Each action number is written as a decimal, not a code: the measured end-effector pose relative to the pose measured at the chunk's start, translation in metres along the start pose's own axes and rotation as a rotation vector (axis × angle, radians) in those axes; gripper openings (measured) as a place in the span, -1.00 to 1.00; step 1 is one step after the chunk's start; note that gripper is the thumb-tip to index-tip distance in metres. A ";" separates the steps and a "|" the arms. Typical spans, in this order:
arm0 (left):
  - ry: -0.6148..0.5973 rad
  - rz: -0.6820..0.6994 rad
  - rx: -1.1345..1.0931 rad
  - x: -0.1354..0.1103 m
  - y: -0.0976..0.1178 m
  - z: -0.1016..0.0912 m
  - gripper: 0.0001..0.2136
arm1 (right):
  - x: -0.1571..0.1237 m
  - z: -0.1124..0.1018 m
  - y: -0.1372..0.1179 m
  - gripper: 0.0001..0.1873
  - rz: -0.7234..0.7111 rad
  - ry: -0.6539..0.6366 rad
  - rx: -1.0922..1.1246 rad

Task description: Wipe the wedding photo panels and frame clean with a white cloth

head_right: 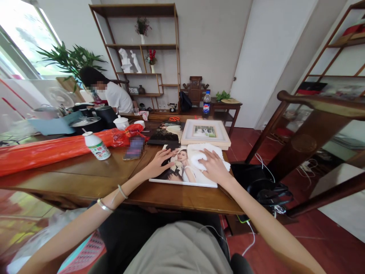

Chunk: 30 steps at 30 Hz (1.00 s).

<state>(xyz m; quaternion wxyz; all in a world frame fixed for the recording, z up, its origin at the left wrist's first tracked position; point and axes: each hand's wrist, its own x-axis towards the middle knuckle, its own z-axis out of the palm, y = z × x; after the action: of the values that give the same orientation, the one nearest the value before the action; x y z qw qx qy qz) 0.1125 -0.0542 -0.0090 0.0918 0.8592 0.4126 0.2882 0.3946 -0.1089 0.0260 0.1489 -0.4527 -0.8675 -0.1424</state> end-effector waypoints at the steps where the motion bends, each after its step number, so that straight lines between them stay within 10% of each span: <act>1: 0.004 -0.004 0.006 0.002 -0.001 0.000 -0.58 | 0.002 0.002 0.003 -0.64 0.000 0.009 0.000; 20: 0.014 -0.032 0.009 0.010 -0.005 0.003 -0.55 | 0.017 0.005 0.015 -0.69 0.026 0.003 -0.094; 26: -0.005 -0.042 0.034 -0.002 0.000 -0.001 -0.56 | 0.008 -0.007 0.006 -0.79 0.005 0.249 -0.143; 30: -0.020 -0.035 0.031 -0.004 0.000 -0.003 -0.57 | 0.012 0.002 0.000 -0.69 -0.045 0.116 0.005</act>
<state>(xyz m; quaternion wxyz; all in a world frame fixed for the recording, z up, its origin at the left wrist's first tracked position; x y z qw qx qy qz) 0.1093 -0.0576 -0.0082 0.0874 0.8560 0.4311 0.2716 0.3878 -0.0995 0.0287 0.1966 -0.4235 -0.8679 -0.1695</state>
